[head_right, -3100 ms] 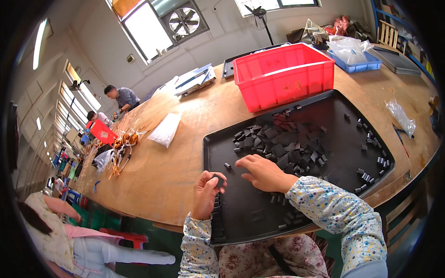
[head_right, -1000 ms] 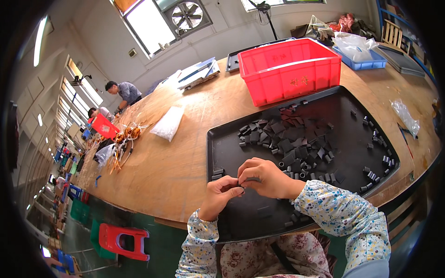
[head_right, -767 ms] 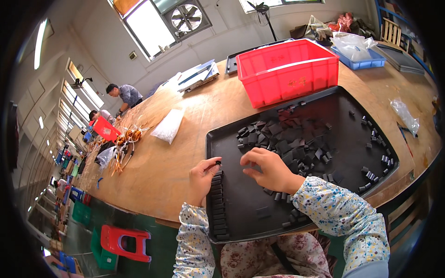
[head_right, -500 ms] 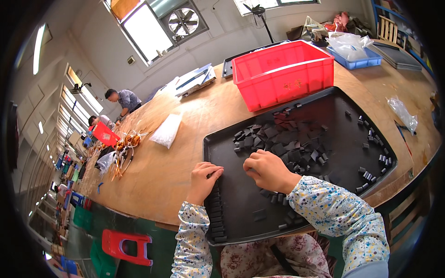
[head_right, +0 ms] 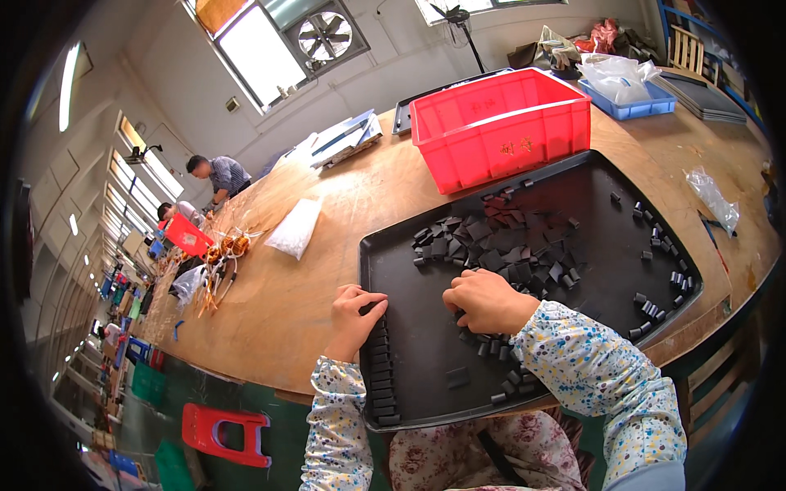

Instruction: The person assembles small black components by hand at a workbench.

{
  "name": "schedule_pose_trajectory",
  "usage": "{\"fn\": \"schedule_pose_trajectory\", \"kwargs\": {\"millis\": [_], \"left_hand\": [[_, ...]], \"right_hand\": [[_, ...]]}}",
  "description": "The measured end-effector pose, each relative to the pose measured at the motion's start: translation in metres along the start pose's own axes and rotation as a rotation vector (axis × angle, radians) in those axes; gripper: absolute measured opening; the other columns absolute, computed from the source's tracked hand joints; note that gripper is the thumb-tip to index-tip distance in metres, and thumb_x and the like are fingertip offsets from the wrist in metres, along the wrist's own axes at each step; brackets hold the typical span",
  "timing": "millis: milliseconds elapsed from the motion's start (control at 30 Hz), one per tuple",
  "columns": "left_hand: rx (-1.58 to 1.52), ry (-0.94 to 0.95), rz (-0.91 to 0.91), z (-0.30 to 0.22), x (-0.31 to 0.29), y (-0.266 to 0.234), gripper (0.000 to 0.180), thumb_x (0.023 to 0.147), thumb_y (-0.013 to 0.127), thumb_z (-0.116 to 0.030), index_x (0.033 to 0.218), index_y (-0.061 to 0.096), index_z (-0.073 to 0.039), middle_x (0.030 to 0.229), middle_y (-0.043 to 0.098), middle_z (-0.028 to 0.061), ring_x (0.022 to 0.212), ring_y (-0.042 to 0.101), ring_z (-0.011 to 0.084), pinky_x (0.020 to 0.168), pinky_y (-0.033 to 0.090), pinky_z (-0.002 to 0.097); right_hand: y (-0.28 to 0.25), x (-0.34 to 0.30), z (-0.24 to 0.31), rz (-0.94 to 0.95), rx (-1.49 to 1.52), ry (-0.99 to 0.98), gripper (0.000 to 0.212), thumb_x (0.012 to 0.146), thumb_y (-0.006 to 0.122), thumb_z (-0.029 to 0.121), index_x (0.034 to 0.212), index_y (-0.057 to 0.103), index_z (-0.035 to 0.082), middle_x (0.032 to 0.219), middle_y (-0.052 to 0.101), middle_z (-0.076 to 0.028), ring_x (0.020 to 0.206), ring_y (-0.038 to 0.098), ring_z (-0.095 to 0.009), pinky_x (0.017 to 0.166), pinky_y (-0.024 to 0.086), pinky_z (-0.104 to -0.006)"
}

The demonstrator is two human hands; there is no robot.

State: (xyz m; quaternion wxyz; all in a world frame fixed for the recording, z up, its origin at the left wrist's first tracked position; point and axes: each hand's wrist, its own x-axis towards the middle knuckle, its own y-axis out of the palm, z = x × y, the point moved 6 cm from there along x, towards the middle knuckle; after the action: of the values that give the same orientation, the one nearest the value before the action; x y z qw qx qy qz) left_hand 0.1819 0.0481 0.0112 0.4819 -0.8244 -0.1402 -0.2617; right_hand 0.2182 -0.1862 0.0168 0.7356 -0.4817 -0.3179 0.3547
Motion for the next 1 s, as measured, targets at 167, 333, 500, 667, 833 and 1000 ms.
{"fn": "schedule_pose_trajectory", "kwargs": {"millis": [167, 333, 500, 667, 833, 1000], "left_hand": [[0.063, -0.061, 0.059, 0.004, 0.000, -0.002, 0.012, 0.079, 0.079, -0.020, 0.089, 0.079, -0.013, 0.087, 0.069, 0.0059, 0.095, 0.060, 0.0261, 0.082, 0.049, 0.0376], [-0.120, -0.086, 0.029, 0.020, -0.007, 0.002, 0.011, 0.080, 0.076, -0.013, 0.090, 0.079, -0.015, 0.084, 0.068, 0.0043, 0.096, 0.058, 0.0263, 0.085, 0.047, 0.0391], [0.074, 0.073, 0.014, -0.005, 0.000, -0.009, 0.019, 0.082, 0.074, -0.009, 0.100, 0.077, -0.013, 0.099, 0.071, 0.0058, 0.104, 0.061, 0.0260, 0.091, 0.048, 0.0362], [-0.362, 0.052, 0.064, -0.079, 0.018, -0.008, 0.020, 0.085, 0.076, -0.014, 0.100, 0.071, -0.002, 0.097, 0.071, 0.0087, 0.097, 0.066, 0.0236, 0.085, 0.052, 0.0360], [-0.860, -0.202, 0.309, -0.089, 0.015, 0.034, 0.011, 0.094, 0.067, -0.007, 0.094, 0.061, 0.002, 0.095, 0.065, 0.0033, 0.075, 0.065, 0.0073, 0.065, 0.051, 0.0202], [-1.079, -0.371, 0.453, -0.074, -0.004, 0.049, 0.009, 0.094, 0.065, -0.005, 0.092, 0.058, -0.001, 0.095, 0.067, 0.0075, 0.080, 0.067, 0.0109, 0.071, 0.056, 0.0240]], "right_hand": [[0.005, 0.001, 0.001, 0.010, 0.024, -0.031, 0.021, 0.074, 0.080, 0.016, 0.087, 0.064, 0.009, 0.093, 0.065, -0.005, 0.101, 0.059, -0.026, 0.090, 0.045, -0.0388], [0.003, 0.004, -0.002, 0.019, 0.207, 0.044, 0.018, 0.076, 0.077, 0.011, 0.086, 0.062, 0.006, 0.085, 0.066, -0.007, 0.091, 0.062, -0.030, 0.081, 0.048, -0.0413], [-0.023, 0.002, -0.007, -0.361, 0.723, 0.119, 0.012, 0.082, 0.068, -0.003, 0.091, 0.060, 0.000, 0.082, 0.068, -0.012, 0.079, 0.067, -0.026, 0.071, 0.052, -0.0365], [-0.024, 0.004, -0.015, -0.460, 1.141, 0.177, 0.012, 0.086, 0.068, -0.005, 0.092, 0.058, 0.000, 0.081, 0.065, -0.002, 0.075, 0.062, -0.008, 0.068, 0.051, -0.0253], [-0.033, 0.001, -0.011, -0.415, 0.976, 0.039, 0.012, 0.085, 0.069, -0.003, 0.091, 0.059, 0.000, 0.080, 0.066, -0.004, 0.073, 0.063, -0.009, 0.066, 0.050, -0.0249], [-0.039, -0.009, -0.019, -0.232, 0.057, 0.089, 0.018, 0.076, 0.076, 0.012, 0.088, 0.065, 0.005, 0.078, 0.068, -0.008, 0.083, 0.064, -0.025, 0.075, 0.051, -0.0385]]}}
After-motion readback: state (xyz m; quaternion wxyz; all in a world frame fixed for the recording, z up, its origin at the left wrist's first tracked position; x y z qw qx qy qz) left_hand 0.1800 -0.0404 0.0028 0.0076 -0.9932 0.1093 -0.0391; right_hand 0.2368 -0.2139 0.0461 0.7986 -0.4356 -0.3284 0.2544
